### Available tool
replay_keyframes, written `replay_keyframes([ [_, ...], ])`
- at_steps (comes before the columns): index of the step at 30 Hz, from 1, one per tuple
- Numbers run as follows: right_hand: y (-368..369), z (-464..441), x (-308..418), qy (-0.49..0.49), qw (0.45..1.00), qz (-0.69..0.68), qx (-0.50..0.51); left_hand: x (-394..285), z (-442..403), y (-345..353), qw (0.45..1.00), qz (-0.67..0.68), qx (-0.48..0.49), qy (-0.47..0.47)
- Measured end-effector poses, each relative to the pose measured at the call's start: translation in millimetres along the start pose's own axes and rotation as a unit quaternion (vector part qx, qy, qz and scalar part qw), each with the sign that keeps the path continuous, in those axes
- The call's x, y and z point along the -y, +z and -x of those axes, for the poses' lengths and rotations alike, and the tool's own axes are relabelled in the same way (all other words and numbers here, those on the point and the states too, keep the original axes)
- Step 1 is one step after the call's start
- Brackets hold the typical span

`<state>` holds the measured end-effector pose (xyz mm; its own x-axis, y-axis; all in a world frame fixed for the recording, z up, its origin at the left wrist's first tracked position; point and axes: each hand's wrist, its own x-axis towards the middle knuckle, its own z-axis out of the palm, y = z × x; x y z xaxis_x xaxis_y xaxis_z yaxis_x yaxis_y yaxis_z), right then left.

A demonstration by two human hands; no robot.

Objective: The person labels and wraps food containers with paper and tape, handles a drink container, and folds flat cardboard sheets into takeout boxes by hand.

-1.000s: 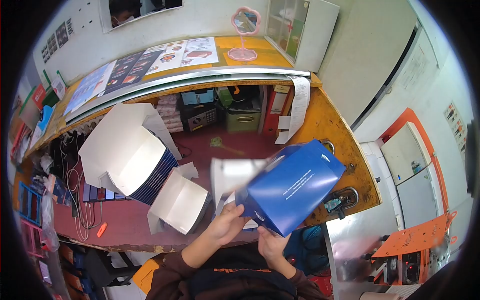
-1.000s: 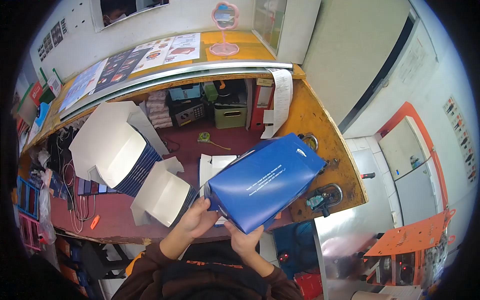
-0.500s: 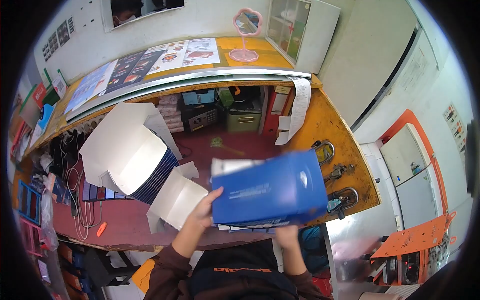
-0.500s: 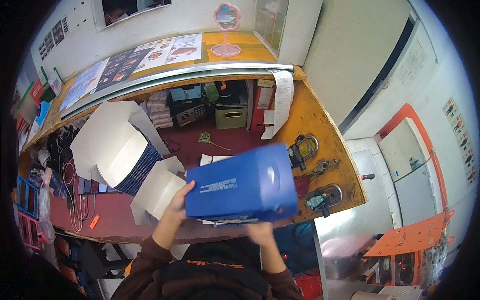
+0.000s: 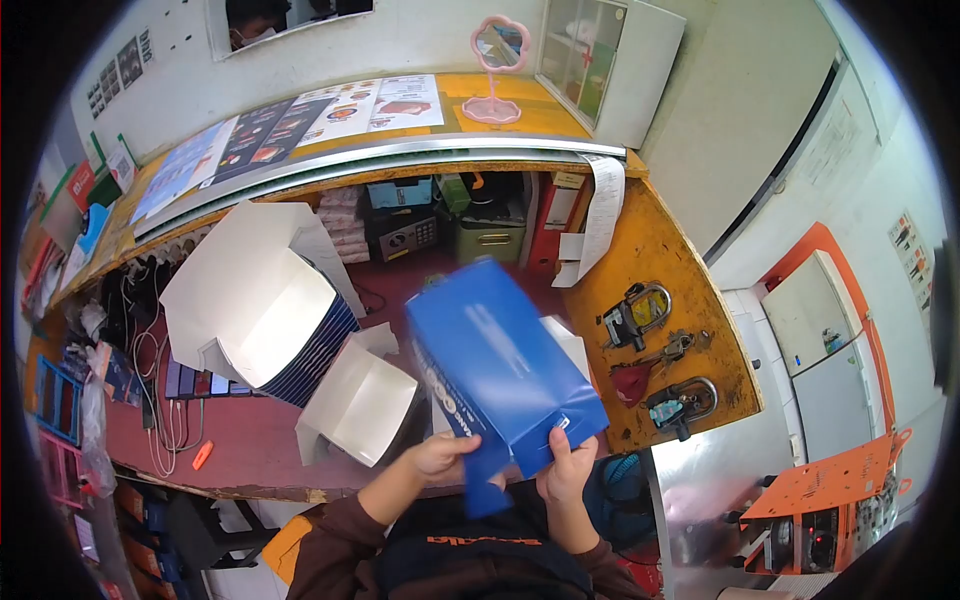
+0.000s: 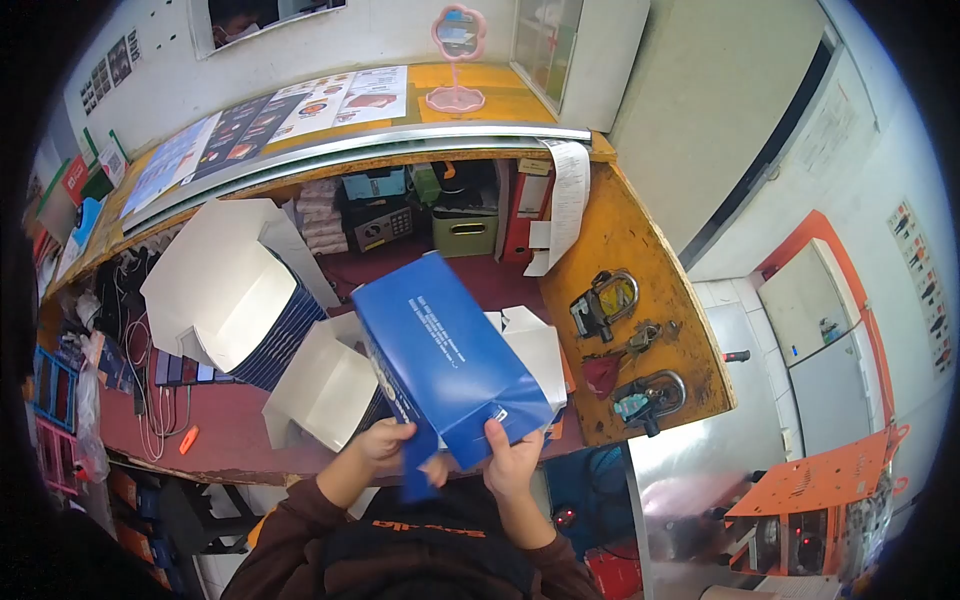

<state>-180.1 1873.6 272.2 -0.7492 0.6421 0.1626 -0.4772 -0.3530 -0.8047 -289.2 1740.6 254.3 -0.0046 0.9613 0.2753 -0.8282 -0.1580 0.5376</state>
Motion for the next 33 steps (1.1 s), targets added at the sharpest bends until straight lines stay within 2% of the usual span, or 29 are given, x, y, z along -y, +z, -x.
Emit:
replay_keyframes([
  [1,5,1,-1,0.0,1.0,0.0,0.0,3,-6,-2,0.986,0.116,0.116,0.021],
  [2,11,2,-2,-0.053,0.998,0.001,-0.028,7,-12,-5,0.945,0.228,0.234,0.014],
  [3,17,4,-3,-0.107,0.993,0.003,-0.056,10,-14,-2,0.979,0.089,0.155,0.096],
  [4,29,6,3,-0.11,0.991,-0.002,-0.079,12,-16,2,0.981,-0.053,0.071,0.175],
  [5,34,7,3,-0.11,0.991,-0.001,-0.078,14,-18,6,0.948,-0.195,-0.014,0.25],
  [6,37,7,3,-0.14,0.987,0.036,-0.072,17,-20,9,0.884,-0.33,-0.1,0.317],
  [7,39,7,3,-0.169,0.981,0.073,-0.068,25,-22,8,0.843,-0.374,-0.139,0.361],
  [8,41,12,3,-0.144,0.978,0.146,-0.049,33,-24,7,0.796,-0.415,-0.186,0.4],
  [9,40,12,0,-0.142,0.978,0.147,-0.05,23,-24,18,0.725,-0.571,-0.203,0.326],
  [11,37,8,-9,-0.161,0.967,0.187,-0.068,27,-20,15,0.802,-0.434,-0.297,0.283],
  [12,37,-1,-8,-0.097,0.974,0.019,-0.204,17,-32,31,0.811,-0.326,-0.345,0.343],
  [14,14,-25,29,0.027,0.995,0.04,-0.083,-4,-26,36,0.819,-0.312,-0.362,0.319],
  [16,-21,-41,48,0.188,0.96,-0.188,0.088,-18,-9,27,0.82,-0.333,-0.371,0.281],
  [17,-46,-46,42,0.243,0.895,-0.329,0.177,-23,-3,18,0.763,-0.461,-0.383,0.244],
  [18,-27,-43,58,0.255,0.926,-0.263,0.087,-24,-1,11,0.689,-0.579,-0.386,0.203],
  [19,-15,-39,57,0.256,0.926,-0.262,0.087,-20,-1,5,0.689,-0.578,-0.386,0.203],
  [20,-2,-34,51,0.171,0.976,-0.128,0.029,-15,0,1,0.724,-0.531,-0.397,0.192],
  [21,10,-29,42,0.082,0.996,0.01,-0.03,-12,1,-1,0.756,-0.481,-0.407,0.179],
  [22,4,-19,19,0.029,0.985,0.145,-0.09,-8,-14,22,0.736,-0.447,-0.439,0.254],
  [23,16,-8,-4,-0.019,0.985,0.095,-0.14,0,-22,20,0.736,-0.448,-0.439,0.253],
  [25,34,-3,-38,-0.063,0.967,0.03,-0.246,21,-31,13,0.726,-0.451,-0.374,0.36],
  [26,35,-5,-33,-0.063,0.967,0.03,-0.245,26,-36,13,0.736,-0.428,-0.37,0.373],
  [27,45,-8,-16,0.043,0.978,-0.084,-0.183,26,-33,12,0.735,-0.428,-0.373,0.373],
  [28,48,-10,-5,0.149,0.962,-0.197,-0.118,23,-26,9,0.755,-0.413,-0.393,0.323],
  [29,36,-15,-3,0.191,0.949,-0.238,-0.075,19,-21,4,0.774,-0.397,-0.411,0.275],
  [30,33,-19,3,0.189,0.954,-0.224,-0.056,14,-14,-9,0.823,-0.326,-0.39,0.252],
  [31,33,-22,6,0.188,0.959,-0.209,-0.036,3,-10,-4,0.822,-0.326,-0.391,0.254],
  [32,35,-24,5,0.188,0.959,-0.209,-0.034,-8,-8,6,0.897,-0.009,-0.33,0.293],
  [33,38,-26,2,0.13,0.979,-0.135,-0.083,-16,-6,15,0.874,0.309,-0.231,0.297],
])
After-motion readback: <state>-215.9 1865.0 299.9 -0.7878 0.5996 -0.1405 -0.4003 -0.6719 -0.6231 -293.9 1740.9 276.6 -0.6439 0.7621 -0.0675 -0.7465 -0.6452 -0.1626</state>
